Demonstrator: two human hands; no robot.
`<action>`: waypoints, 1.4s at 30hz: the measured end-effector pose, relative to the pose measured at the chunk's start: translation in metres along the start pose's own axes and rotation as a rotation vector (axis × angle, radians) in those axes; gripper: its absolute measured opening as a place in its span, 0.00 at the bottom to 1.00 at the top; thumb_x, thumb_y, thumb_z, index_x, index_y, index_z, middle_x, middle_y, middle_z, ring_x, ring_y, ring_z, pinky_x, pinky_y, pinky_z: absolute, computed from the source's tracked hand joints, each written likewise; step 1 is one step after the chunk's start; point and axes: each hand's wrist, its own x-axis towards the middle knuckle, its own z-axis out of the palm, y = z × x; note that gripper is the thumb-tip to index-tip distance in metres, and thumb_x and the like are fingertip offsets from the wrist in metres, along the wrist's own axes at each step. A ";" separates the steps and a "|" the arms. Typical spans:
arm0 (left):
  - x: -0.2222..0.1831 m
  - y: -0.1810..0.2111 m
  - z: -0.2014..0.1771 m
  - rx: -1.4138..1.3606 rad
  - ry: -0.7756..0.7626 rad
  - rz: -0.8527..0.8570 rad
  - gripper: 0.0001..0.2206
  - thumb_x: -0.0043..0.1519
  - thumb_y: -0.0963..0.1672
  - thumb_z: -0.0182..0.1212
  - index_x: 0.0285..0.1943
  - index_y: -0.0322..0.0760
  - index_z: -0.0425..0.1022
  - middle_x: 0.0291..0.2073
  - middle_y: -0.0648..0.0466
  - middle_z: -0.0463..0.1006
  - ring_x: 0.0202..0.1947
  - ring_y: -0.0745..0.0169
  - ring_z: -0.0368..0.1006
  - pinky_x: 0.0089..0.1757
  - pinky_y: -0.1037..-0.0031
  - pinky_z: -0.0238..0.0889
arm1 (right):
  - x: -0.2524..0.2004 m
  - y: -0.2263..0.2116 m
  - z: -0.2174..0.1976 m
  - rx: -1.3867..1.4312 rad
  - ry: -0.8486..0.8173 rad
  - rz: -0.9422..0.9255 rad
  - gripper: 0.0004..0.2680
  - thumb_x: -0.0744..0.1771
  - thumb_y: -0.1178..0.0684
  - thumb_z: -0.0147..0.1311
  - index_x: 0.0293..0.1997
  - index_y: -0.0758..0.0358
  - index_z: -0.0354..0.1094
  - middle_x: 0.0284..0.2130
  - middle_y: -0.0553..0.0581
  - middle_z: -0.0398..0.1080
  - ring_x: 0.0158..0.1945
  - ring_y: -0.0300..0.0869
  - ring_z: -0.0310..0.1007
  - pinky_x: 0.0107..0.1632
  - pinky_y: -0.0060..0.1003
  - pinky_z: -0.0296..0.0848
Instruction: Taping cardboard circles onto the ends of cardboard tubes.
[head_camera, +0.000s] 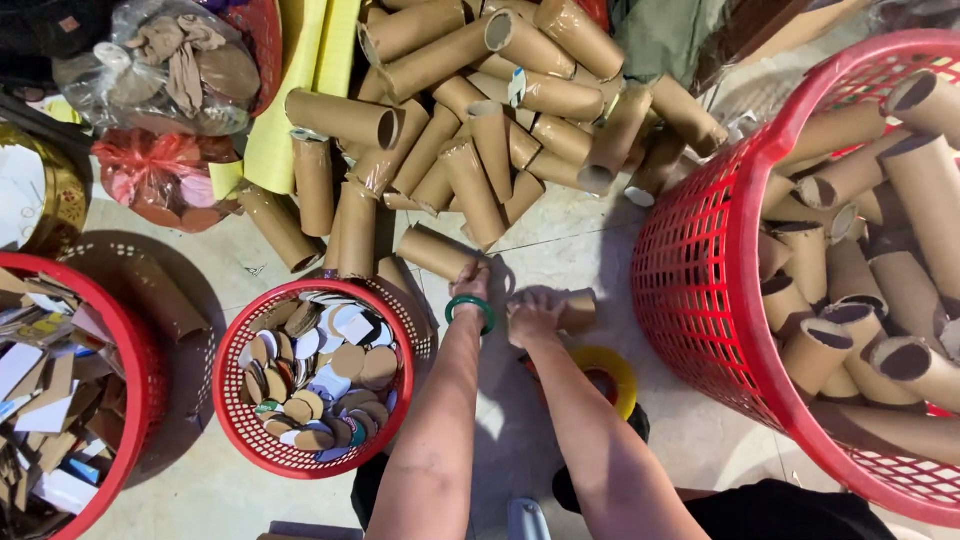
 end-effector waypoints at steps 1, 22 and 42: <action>0.023 -0.024 0.004 0.001 0.003 0.000 0.11 0.60 0.48 0.65 0.49 0.48 0.84 0.49 0.55 0.83 0.53 0.59 0.76 0.62 0.69 0.59 | 0.005 0.005 0.006 0.001 -0.001 -0.003 0.21 0.69 0.45 0.51 0.72 0.44 0.52 0.74 0.57 0.39 0.76 0.59 0.33 0.71 0.69 0.34; -0.156 0.179 -0.054 -0.557 0.318 0.332 0.28 0.56 0.42 0.71 0.61 0.31 0.59 0.56 0.39 0.70 0.53 0.51 0.72 0.53 0.61 0.70 | -0.076 -0.034 -0.119 2.574 0.491 -0.049 0.25 0.63 0.58 0.63 0.66 0.54 0.52 0.58 0.59 0.65 0.57 0.50 0.70 0.58 0.53 0.74; -0.166 0.164 -0.021 -0.705 -0.261 0.430 0.31 0.66 0.38 0.57 0.80 0.42 0.53 0.62 0.43 0.72 0.55 0.61 0.72 0.53 0.74 0.68 | -0.098 -0.029 -0.119 2.529 0.323 -0.574 0.17 0.68 0.58 0.51 0.67 0.63 0.61 0.60 0.60 0.69 0.61 0.48 0.70 0.63 0.42 0.69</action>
